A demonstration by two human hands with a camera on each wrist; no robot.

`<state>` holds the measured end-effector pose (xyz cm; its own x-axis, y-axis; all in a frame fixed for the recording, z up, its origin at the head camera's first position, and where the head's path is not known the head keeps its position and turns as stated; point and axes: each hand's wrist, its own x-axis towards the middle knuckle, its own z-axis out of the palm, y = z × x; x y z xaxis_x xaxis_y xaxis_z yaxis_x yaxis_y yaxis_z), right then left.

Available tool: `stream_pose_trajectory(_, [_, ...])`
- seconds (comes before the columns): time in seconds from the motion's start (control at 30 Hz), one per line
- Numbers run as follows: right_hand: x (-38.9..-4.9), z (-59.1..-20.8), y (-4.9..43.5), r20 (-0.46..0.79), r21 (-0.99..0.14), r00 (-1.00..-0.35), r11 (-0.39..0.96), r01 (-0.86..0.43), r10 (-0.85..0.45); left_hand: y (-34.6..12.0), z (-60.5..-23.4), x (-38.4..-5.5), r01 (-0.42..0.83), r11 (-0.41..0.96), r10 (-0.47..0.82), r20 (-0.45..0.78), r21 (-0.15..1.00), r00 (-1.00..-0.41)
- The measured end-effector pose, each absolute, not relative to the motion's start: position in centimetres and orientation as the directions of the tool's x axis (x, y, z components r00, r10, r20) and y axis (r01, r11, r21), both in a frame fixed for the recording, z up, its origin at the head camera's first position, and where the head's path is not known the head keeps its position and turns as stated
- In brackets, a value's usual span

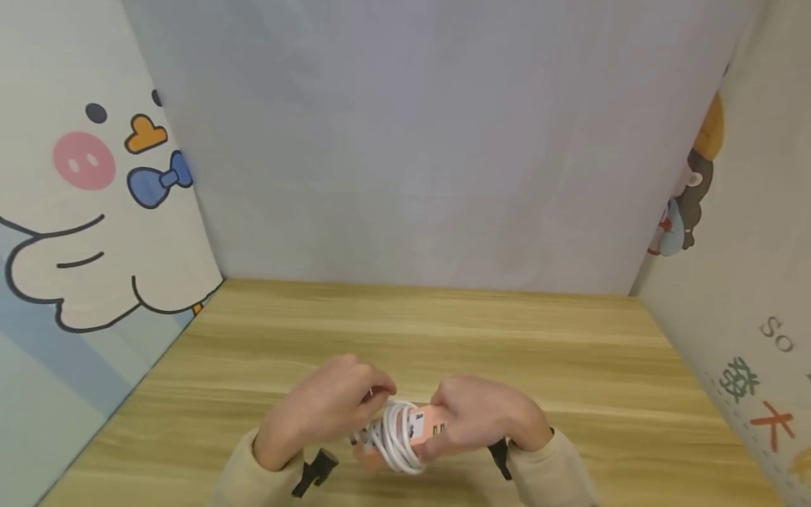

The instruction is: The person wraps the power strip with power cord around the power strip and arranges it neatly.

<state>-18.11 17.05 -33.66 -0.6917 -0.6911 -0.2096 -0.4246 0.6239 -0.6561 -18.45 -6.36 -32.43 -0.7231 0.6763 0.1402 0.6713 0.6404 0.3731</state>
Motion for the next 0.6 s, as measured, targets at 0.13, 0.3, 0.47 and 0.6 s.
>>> stream_pose_trajectory(0.13, [-18.5, -33.7, 17.4, -0.202, -0.658, -0.688, 0.617, -0.432, -0.697, -6.1, -32.4, -18.9, 0.656, 0.644, 0.667, 0.132, 0.394, -0.733])
stream_pose_trajectory(0.3, [-19.2, -34.0, 17.8, -0.179, -0.654, -0.702, 0.616, -0.439, -0.689, -5.8, -32.6, -19.6, 0.653, 0.653, 0.648, 0.162, 0.384, -0.744])
stream_pose_trajectory(0.47, [-19.8, -34.6, 17.9, -0.148, -0.635, -0.717, 0.621, -0.459, -0.681, -5.6, -32.9, -20.0, 0.661, 0.651, 0.637, 0.206, 0.374, -0.743])
stream_pose_trajectory(0.6, [-20.3, -35.1, 17.9, -0.134, -0.650, -0.712, 0.604, -0.461, -0.689, -5.6, -33.0, -20.3, 0.659, 0.658, 0.632, 0.208, 0.364, -0.746])
